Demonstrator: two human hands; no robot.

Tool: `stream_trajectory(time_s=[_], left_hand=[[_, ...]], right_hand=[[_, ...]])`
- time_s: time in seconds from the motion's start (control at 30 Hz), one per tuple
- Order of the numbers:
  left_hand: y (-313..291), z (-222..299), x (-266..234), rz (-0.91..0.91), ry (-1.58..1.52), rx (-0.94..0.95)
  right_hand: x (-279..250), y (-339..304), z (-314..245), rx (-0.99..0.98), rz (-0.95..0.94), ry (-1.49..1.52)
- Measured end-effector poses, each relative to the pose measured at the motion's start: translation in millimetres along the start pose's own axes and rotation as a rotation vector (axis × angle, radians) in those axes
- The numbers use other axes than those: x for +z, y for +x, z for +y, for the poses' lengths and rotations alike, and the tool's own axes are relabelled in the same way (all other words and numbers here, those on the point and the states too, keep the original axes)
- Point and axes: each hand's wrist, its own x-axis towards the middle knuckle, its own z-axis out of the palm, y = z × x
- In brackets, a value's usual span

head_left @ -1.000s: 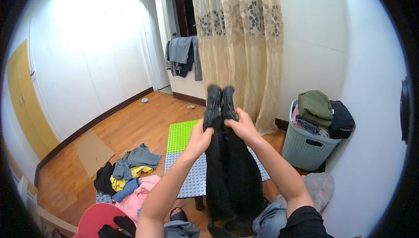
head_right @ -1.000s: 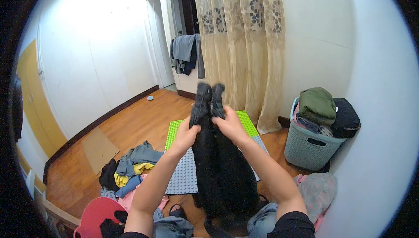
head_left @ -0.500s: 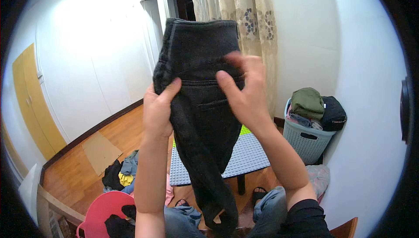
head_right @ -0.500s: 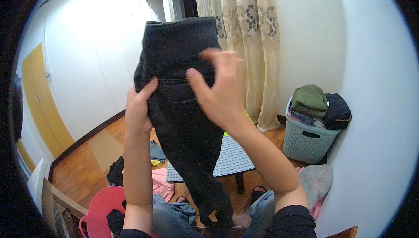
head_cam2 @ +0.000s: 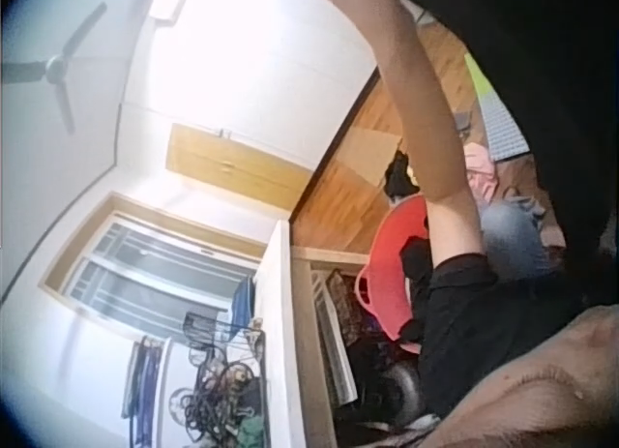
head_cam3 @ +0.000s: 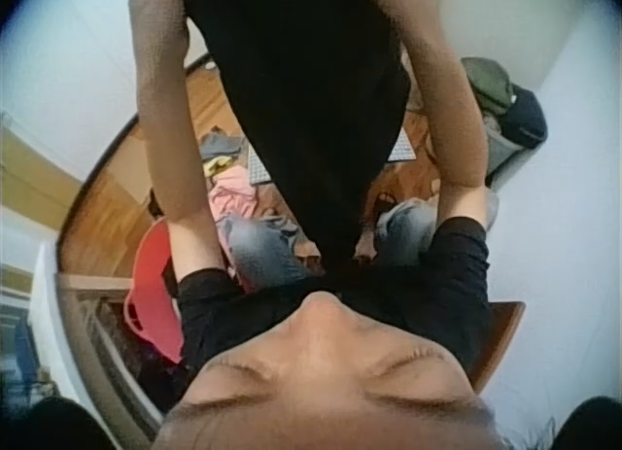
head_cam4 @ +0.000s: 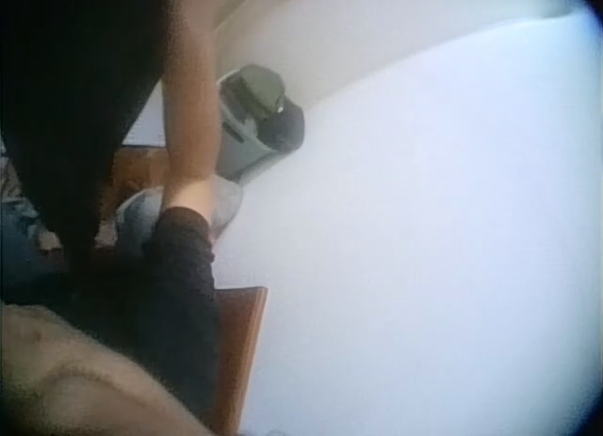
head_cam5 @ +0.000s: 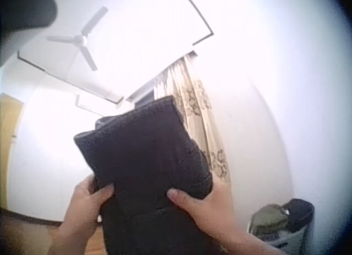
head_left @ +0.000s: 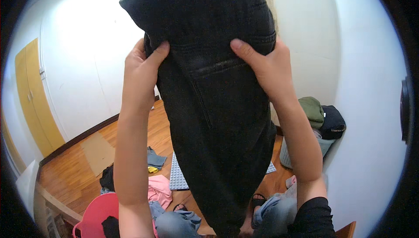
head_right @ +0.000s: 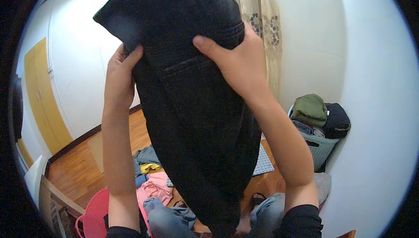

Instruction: The person is folding various items of laundry, including pants, a jacket, and shorts, on a small table.

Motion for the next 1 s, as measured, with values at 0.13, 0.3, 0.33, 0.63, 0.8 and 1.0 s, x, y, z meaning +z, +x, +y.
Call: stream_trajectory(time_s=[0.13,0.3,0.33,0.63,0.8,1.0], left_hand=[[30,-19,1,0.047,0.086,0.07],[128,-122,-11,0.123,0.51,-0.024],[134,-161,-14,0.199,0.762,-0.008],[-108,-428,-30,-0.693,0.981,0.048],[-213,-399,-40,-0.93,1.109,-0.234],[-247,-337,-43,-1.024,1.078,-0.138]], right_hand=[[5,25,16,-0.047,0.043,-0.06],[40,87,124,0.153,-0.014,-0.586],[50,87,161,0.213,-0.061,-0.679],[84,-182,340,0.214,-1.028,-0.811],[43,-320,317,0.263,-0.895,-0.694],[8,-327,235,0.264,-1.022,-0.592]])
